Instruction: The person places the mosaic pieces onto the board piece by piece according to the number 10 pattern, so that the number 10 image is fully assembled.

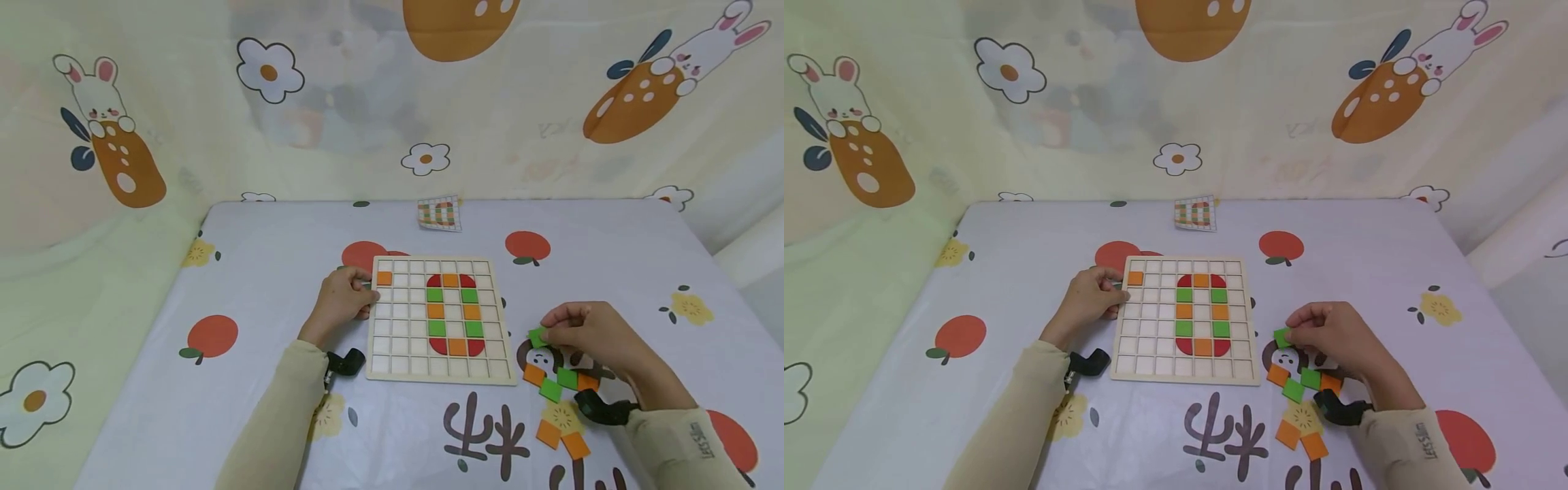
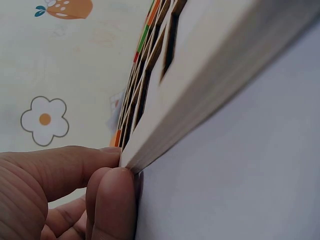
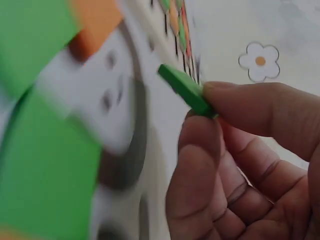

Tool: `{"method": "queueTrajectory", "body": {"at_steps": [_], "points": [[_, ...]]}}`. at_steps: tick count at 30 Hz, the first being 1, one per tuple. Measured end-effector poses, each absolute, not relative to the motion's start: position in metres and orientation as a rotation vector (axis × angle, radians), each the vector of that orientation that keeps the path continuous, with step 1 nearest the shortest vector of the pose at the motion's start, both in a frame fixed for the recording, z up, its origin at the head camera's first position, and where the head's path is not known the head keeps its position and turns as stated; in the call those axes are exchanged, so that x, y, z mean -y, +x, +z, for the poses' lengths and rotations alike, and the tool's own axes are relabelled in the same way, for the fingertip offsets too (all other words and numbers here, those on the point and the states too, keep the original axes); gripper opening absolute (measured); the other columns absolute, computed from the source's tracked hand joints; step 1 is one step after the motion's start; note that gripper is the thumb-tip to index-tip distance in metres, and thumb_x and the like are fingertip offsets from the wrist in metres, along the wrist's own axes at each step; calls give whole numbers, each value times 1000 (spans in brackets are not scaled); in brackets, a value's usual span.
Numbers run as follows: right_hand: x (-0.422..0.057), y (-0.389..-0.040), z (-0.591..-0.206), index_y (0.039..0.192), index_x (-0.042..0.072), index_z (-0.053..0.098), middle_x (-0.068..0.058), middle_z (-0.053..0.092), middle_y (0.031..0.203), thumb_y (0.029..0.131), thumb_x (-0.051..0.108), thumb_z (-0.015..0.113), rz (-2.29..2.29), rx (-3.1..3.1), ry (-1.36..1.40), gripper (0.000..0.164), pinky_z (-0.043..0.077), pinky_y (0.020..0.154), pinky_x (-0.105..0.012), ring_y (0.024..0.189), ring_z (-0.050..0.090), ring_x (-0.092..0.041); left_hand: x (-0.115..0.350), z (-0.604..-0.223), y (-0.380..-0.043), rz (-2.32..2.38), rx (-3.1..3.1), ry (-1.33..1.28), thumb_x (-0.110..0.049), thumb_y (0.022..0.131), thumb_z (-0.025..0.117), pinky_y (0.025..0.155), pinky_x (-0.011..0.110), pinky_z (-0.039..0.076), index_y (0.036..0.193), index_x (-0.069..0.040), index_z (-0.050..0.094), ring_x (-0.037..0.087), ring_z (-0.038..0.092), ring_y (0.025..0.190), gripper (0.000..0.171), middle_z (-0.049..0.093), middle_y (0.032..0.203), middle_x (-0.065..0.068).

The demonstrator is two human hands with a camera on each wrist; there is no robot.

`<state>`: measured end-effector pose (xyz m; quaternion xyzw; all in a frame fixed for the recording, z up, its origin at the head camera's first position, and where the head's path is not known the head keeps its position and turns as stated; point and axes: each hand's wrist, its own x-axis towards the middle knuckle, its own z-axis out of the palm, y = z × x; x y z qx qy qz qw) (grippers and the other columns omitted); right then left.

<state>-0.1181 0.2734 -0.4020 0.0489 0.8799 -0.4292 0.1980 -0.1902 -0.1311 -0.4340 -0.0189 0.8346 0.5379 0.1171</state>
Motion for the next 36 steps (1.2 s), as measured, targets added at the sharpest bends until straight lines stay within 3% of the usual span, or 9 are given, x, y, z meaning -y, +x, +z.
{"method": "queueTrajectory", "body": {"at_steps": [7,16,24,36], "points": [[-242,-147,-404,123,-5,68,-5,74,97,99,20,71,-1395,-2345,125,35,60,73,-28,81,64,-20,130,-433,-188,1575,-2434,-63,-5,92,79,55,25,59,122,1,66,13,64,54,34,62,83,9],[-201,-178,-406,122,-8,67,-8,75,95,99,15,71,-1575,-2195,135,33,62,73,-26,74,68,-17,131,-435,-188,1588,-2442,-56,-5,91,80,54,24,58,122,1,66,13,64,54,33,62,82,8],[-170,-200,-402,118,-7,67,-8,72,88,99,13,69,-1618,-2125,107,27,62,73,-25,73,67,-16,131,-436,-190,1577,-2459,-51,-5,92,80,54,24,58,122,0,66,13,63,53,34,63,82,8],[-135,-224,-400,120,-3,69,-9,73,92,99,15,73,-1581,-2090,124,29,63,73,-26,76,69,-16,131,-434,-190,1577,-2450,-81,-6,92,79,55,24,58,121,-1,66,13,64,55,32,64,82,9]]}}
